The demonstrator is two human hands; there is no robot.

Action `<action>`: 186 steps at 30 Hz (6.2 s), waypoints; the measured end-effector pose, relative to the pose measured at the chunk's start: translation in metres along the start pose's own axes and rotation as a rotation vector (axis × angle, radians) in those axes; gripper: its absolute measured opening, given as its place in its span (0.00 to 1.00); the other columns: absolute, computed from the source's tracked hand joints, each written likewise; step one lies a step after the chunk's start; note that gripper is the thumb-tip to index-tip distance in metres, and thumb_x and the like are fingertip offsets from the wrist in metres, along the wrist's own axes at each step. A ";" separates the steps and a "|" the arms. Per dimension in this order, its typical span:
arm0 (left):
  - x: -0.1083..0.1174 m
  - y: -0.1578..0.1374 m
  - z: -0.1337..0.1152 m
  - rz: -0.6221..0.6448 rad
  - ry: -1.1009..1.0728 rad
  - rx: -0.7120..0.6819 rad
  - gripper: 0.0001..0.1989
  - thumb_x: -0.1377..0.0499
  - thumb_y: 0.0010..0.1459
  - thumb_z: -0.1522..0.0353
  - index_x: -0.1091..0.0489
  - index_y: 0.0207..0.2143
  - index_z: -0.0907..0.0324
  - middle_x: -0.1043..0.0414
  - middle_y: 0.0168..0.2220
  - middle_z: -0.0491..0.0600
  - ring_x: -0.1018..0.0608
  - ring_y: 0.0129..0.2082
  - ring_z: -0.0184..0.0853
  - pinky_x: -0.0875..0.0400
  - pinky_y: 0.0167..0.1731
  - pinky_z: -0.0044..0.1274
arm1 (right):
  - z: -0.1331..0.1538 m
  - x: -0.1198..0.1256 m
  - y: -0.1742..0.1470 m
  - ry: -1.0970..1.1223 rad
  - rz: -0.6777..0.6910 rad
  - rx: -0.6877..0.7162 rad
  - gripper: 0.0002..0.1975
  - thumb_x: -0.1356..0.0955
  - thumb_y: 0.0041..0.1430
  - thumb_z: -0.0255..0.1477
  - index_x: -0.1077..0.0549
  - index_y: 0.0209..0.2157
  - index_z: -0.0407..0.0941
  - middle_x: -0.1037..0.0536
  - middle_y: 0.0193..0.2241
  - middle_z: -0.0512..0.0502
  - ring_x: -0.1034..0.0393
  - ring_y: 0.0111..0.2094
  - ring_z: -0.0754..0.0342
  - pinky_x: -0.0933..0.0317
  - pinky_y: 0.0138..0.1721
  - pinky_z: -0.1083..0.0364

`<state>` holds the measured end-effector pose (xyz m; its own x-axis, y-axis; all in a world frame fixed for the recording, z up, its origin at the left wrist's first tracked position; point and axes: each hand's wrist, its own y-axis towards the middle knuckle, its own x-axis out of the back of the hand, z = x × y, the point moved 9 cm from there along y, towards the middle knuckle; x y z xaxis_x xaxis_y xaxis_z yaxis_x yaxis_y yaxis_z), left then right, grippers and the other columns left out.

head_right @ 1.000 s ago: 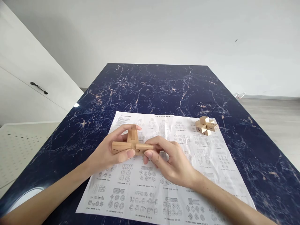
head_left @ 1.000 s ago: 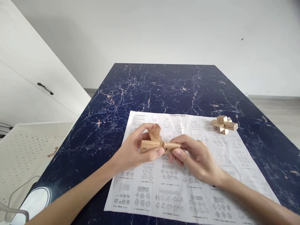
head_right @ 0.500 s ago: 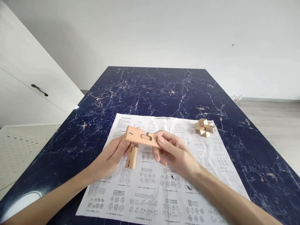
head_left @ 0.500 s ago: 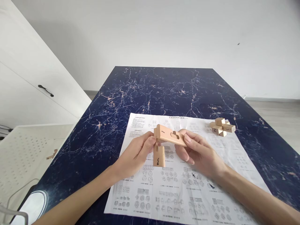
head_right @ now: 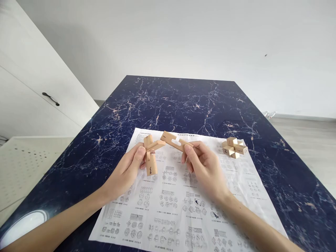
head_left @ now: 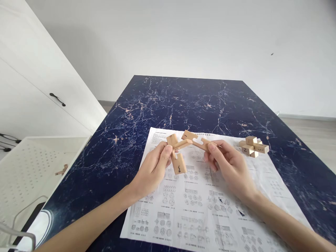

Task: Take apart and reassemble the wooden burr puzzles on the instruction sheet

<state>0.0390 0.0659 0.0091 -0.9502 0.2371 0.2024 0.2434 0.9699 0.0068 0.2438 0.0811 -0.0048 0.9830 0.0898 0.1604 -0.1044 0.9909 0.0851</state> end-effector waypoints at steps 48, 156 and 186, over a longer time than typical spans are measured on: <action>0.041 -0.010 -0.011 -0.370 0.029 -0.185 0.21 0.57 0.80 0.56 0.40 0.34 0.55 0.42 0.28 0.42 0.37 0.28 0.32 0.37 0.31 0.27 | 0.036 -0.072 -0.051 -0.431 0.502 0.575 0.19 0.33 0.69 0.27 0.44 0.26 0.48 0.39 0.21 0.56 0.47 0.22 0.58 0.48 0.26 0.55; 0.090 0.004 0.000 -0.449 0.355 -0.195 0.20 0.43 0.64 0.66 0.53 0.26 0.55 0.53 0.23 0.39 0.48 0.24 0.28 0.50 0.25 0.24 | 0.002 -0.029 0.007 -0.877 0.131 0.541 0.19 0.37 0.73 0.30 0.44 0.26 0.48 0.32 0.24 0.52 0.40 0.23 0.57 0.50 0.26 0.56; 0.040 0.000 0.009 -0.110 -0.343 0.004 0.36 0.29 0.49 0.61 0.60 0.22 0.55 0.63 0.19 0.34 0.56 0.15 0.18 0.61 0.17 0.18 | 0.027 0.008 -0.022 -0.939 -0.016 0.774 0.25 0.37 0.73 0.30 0.51 0.21 0.48 0.51 0.15 0.59 0.55 0.15 0.62 0.58 0.21 0.56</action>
<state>-0.0009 0.0756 0.0084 -0.9808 0.1356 -0.1402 0.1361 0.9907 0.0062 0.2502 0.0572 0.0217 0.5260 -0.3473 0.7763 -0.4712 0.6408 0.6060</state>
